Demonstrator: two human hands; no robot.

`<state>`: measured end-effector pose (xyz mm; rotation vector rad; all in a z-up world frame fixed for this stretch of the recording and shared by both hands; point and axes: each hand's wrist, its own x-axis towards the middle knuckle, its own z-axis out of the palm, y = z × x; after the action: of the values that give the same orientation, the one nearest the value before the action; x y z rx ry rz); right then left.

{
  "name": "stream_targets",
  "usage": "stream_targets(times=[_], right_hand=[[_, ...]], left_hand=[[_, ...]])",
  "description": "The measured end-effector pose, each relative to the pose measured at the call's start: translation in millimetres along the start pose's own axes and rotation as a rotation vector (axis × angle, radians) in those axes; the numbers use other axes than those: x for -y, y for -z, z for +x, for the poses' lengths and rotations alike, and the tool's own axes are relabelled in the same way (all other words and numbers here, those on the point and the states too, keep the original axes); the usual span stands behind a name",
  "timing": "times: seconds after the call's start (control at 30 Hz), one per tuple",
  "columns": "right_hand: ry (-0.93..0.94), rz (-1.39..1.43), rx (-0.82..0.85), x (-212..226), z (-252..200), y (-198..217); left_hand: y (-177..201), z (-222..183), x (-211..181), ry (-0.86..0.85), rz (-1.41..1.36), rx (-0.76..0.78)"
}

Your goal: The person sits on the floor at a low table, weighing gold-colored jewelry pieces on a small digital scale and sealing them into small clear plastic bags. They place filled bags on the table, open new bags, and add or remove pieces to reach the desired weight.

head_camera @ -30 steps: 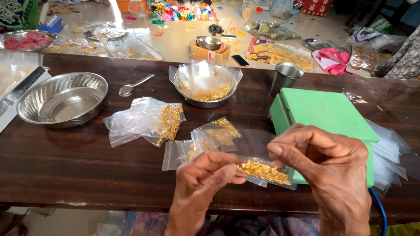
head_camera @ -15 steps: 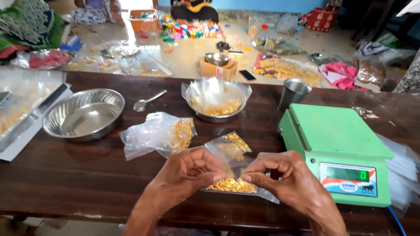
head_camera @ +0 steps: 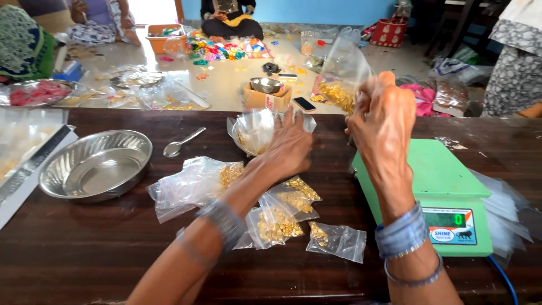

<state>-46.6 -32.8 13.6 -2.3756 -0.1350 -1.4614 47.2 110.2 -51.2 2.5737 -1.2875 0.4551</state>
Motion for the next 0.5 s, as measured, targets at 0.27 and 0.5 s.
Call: stream_targets(times=[0.27, 0.5], right_hand=[[-0.177, -0.099, 0.211, -66.5, -2.2, -66.6], [-0.096, -0.134, 0.107, -83.3, -5.8, -93.1]], left_hand=[[-70.0, 83.3, 26.2, 0.309, -0.13, 0.284], [-82.2, 92.7, 44.1, 0.279, -0.13, 0.191]])
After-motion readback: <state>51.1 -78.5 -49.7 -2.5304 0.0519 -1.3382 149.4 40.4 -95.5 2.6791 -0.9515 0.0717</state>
